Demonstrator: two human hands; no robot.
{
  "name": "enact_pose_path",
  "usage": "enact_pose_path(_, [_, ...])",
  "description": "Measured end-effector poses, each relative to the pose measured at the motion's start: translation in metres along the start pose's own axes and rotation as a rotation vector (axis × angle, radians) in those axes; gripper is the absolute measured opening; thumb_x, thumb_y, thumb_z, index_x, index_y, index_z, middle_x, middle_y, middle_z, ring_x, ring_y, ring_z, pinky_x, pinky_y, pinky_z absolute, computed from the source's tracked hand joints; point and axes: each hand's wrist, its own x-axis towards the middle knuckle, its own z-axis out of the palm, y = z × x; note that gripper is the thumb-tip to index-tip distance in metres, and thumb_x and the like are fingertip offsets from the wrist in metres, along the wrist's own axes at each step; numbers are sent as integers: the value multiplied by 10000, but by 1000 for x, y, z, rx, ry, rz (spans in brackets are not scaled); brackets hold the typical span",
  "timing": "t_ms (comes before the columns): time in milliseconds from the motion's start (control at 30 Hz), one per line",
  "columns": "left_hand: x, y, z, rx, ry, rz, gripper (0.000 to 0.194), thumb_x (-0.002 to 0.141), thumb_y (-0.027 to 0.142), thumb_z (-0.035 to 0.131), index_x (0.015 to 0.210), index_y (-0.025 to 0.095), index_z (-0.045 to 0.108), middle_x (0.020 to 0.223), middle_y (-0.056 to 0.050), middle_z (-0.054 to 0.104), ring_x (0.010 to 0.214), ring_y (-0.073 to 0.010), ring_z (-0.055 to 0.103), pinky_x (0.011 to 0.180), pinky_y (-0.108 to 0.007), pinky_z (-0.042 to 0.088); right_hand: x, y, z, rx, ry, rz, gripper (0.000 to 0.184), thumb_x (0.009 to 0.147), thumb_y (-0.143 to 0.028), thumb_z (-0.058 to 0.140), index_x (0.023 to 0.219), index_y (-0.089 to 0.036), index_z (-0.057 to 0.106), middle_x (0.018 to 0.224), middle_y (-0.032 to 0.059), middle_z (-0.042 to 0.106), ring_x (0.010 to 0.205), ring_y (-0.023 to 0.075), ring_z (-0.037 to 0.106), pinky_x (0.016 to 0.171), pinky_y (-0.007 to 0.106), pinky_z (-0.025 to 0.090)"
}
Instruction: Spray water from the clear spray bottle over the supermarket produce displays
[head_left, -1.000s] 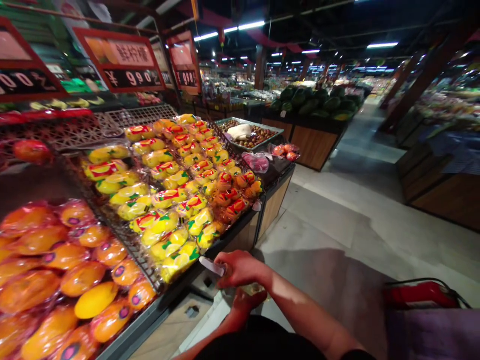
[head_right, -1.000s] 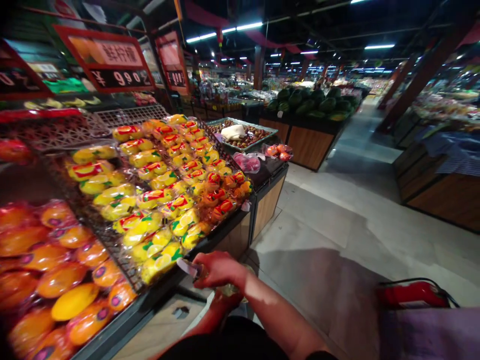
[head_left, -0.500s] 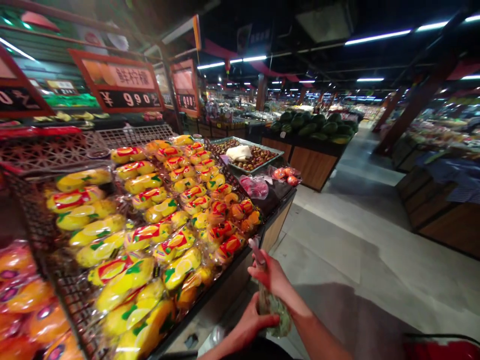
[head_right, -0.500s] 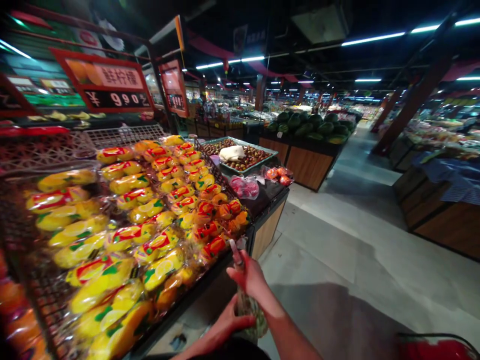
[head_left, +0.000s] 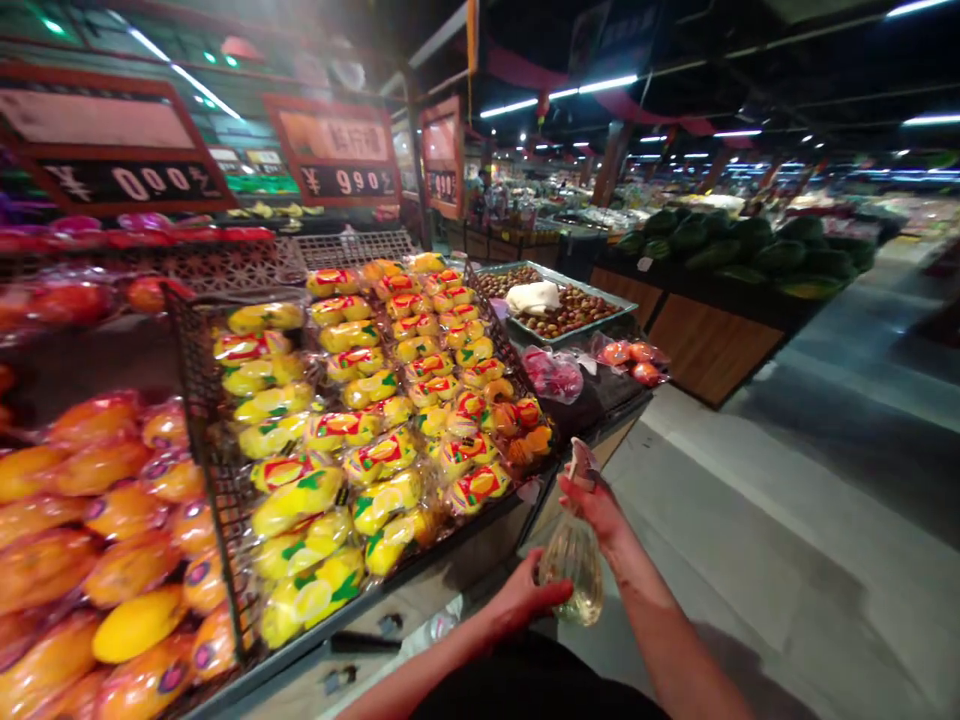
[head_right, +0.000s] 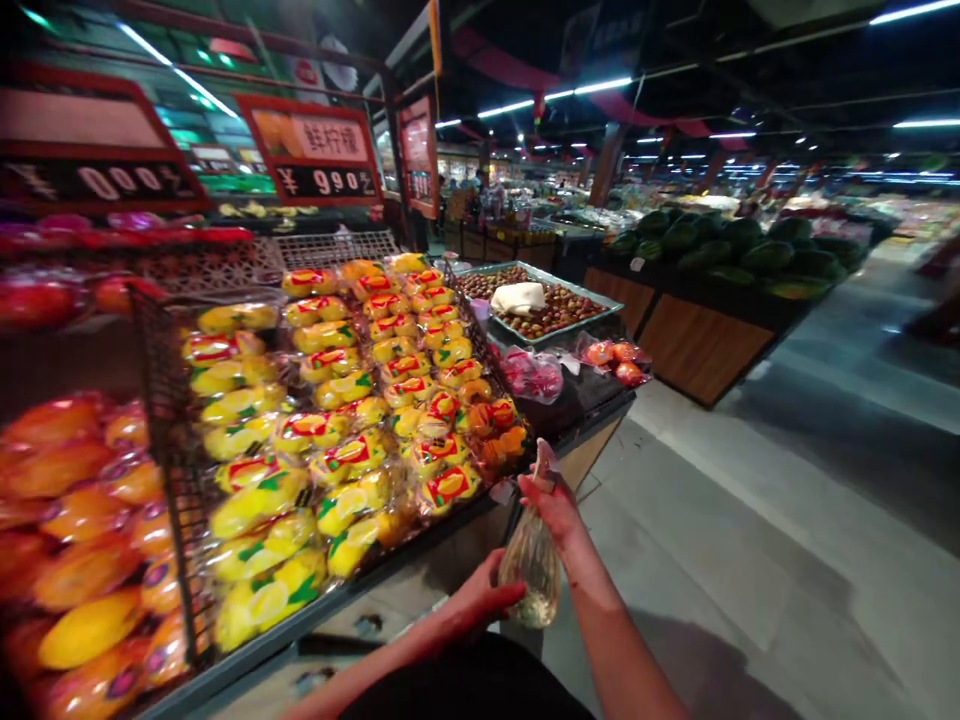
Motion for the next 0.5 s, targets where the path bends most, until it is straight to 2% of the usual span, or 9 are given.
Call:
enact_pose_path(100, [-1,0,-2,-91,77,85,990,474,580,1016,1264,162,592,1152,-117,738,1049,-308,707,833,-369,539,7,3,23,-56,-119,50,611,593,-518,868,1099,-217,704,951,45,708,766,228,690,682,357,592])
enact_pose_path(200, [-11,1,-12,-151,162,187,943,463,545,1035,1214,150,624,1123,-122,751,1107,-341,698,961,-425,529,8,6,57,-147,-315,58,554,623,-526,811,1058,-221,654,855,23,691,738,237,678,682,367,583])
enact_pose_path(333, [-35,-6,-31,-208,261,328,1045,399,609,1031,1260,171,629,1213,-153,742,1229,-410,655,1080,-509,499,-8,-2,110,-360,-672,-123,353,755,-474,707,994,-229,620,840,9,677,759,219,654,708,335,540])
enact_pose_path(500, [-62,-17,-45,-326,513,546,926,531,605,974,1315,244,637,1279,-156,734,1295,-470,633,1121,-580,497,-47,-33,176,-535,-1067,-361,336,742,-382,787,1019,-225,681,901,-7,710,820,206,640,738,289,457])
